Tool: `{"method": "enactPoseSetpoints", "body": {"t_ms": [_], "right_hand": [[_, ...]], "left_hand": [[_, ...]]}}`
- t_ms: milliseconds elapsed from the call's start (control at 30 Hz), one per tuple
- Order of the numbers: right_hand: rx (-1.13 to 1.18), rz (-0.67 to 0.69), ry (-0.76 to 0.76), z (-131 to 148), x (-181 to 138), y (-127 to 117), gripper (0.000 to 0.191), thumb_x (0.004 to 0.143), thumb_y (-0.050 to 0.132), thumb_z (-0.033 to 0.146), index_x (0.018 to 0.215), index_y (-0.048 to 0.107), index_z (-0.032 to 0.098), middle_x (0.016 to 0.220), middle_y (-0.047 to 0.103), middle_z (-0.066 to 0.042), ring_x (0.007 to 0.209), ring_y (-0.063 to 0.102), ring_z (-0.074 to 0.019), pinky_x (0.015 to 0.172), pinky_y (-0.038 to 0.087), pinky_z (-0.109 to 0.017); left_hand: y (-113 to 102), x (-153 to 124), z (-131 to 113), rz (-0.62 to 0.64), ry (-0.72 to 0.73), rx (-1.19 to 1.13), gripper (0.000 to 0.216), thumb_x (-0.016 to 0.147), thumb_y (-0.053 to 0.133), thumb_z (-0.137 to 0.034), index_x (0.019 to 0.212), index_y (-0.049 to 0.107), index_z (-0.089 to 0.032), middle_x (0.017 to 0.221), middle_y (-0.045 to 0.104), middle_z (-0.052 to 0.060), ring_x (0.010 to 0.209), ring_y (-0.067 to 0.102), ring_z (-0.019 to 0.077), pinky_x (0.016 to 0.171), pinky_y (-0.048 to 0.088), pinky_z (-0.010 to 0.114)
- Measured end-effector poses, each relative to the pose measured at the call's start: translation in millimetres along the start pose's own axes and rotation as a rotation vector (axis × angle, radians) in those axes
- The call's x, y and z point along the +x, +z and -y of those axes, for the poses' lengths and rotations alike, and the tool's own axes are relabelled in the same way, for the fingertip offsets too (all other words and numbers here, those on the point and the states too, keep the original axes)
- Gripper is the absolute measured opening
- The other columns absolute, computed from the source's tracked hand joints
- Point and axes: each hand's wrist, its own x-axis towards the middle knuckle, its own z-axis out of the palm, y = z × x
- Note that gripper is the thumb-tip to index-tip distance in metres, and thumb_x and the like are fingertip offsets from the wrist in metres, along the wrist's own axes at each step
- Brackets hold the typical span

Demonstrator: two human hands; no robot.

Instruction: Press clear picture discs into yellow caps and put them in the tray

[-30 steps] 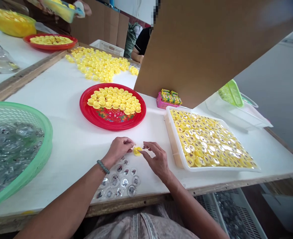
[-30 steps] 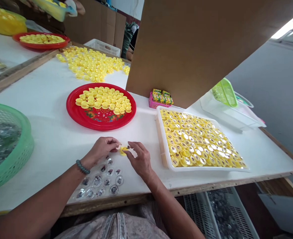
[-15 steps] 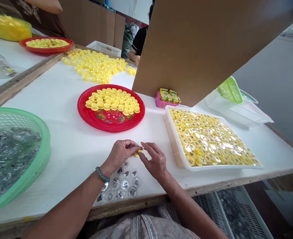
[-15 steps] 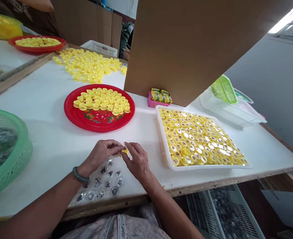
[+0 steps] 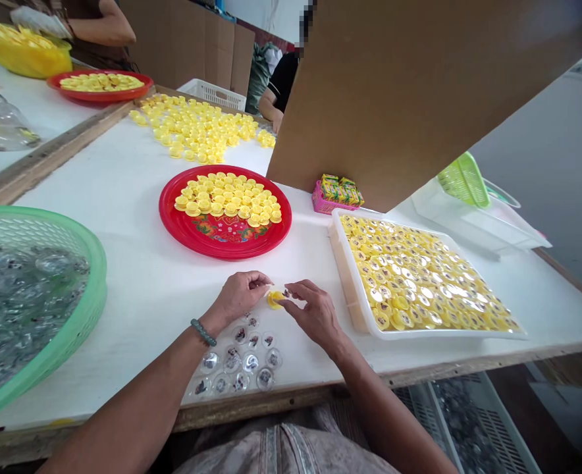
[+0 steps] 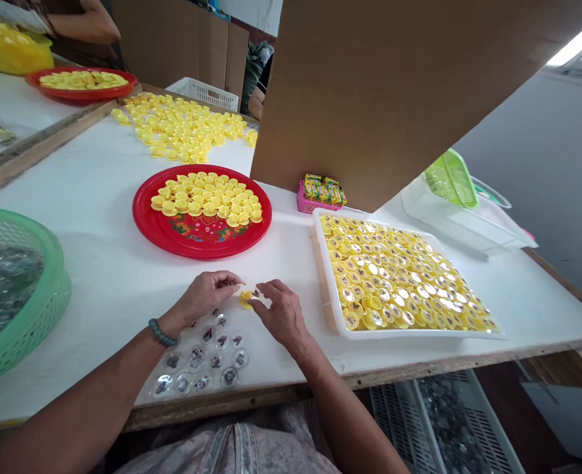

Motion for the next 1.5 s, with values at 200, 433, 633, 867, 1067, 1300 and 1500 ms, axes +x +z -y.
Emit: {"method": "enactPoseSetpoints", "body": {"t_ms": [200,433,633,867,1067,1300,1500], "right_hand": [[-0.024,0.089,0.028,-10.9,4.9,2.0,0.018,0.077,0.067,0.028,0.093,0.069,0.021,0.079,0.063,-0.002,0.067,0.057,-0.0115,0.058,0.044,-0.021],[-0.037,0.131,0.013,-7.8,7.3,6.3,0.019,0.076,0.068,0.024,0.095,0.069,0.021,0.081,0.065,-0.002,0.068,0.058,-0.0118,0.061,0.044,-0.021],[-0.129,0.1,-0.024,-1.6,3.6,7.8,0.017,0.076,0.068,0.022,0.093,0.069,0.022,0.082,0.065,-0.002,0.065,0.059,-0.0118,0.058,0.042,-0.021],[-0.243,0.085,-0.049,3.2,-0.3,12.9,0.014,0.078,0.066,0.018,0.092,0.069,0.021,0.084,0.065,-0.004,0.076,0.061,-0.0157,0.067,0.045,-0.024],[-0.266,0.153,-0.057,5.1,5.2,10.4,0.013,0.079,0.064,0.018,0.091,0.069,0.022,0.08,0.065,-0.003,0.071,0.06,-0.0142,0.063,0.043,-0.023],[-0.261,0.219,-0.051,7.0,11.9,6.5,0.006,0.078,0.066,0.018,0.082,0.07,0.021,0.079,0.064,-0.003,0.069,0.06,-0.0142,0.061,0.042,-0.023],[-0.246,0.053,-0.053,1.1,-5.2,14.5,0.02,0.082,0.061,0.019,0.102,0.062,0.022,0.096,0.064,-0.006,0.089,0.059,-0.0182,0.077,0.046,-0.028]], "left_hand": [[2.3,2.7,11.2,0.098,-0.034,0.065,0.02,0.073,0.059,-0.028,0.085,0.07,-0.016,0.068,0.067,0.003,0.061,0.059,0.0165,0.055,0.044,0.023],[11.9,5.7,15.5,0.088,-0.187,-0.162,0.02,0.069,0.065,-0.031,0.079,0.071,-0.015,0.074,0.07,0.006,0.07,0.066,0.0194,0.066,0.053,0.027],[13.2,3.8,17.9,0.065,-0.221,-0.225,0.019,0.069,0.065,-0.031,0.077,0.071,-0.015,0.077,0.071,0.006,0.076,0.066,0.0212,0.071,0.054,0.029],[19.6,3.1,19.5,0.05,-0.194,-0.274,0.024,0.062,0.075,-0.033,0.074,0.066,-0.014,0.071,0.068,0.005,0.068,0.065,0.0185,0.065,0.053,0.028],[23.7,6.2,21.3,-0.006,-0.254,-0.306,0.027,0.056,0.079,-0.032,0.068,0.064,-0.014,0.064,0.065,0.004,0.062,0.064,0.0179,0.061,0.053,0.028],[24.7,8.8,23.6,-0.023,-0.297,-0.324,0.026,0.054,0.081,-0.029,0.066,0.064,-0.013,0.064,0.065,0.004,0.063,0.065,0.0196,0.063,0.055,0.031],[26.8,11.8,28.3,0.001,-0.23,-0.304,0.024,0.06,0.079,-0.03,0.071,0.065,-0.014,0.067,0.066,0.004,0.066,0.065,0.0189,0.063,0.055,0.029]]}}
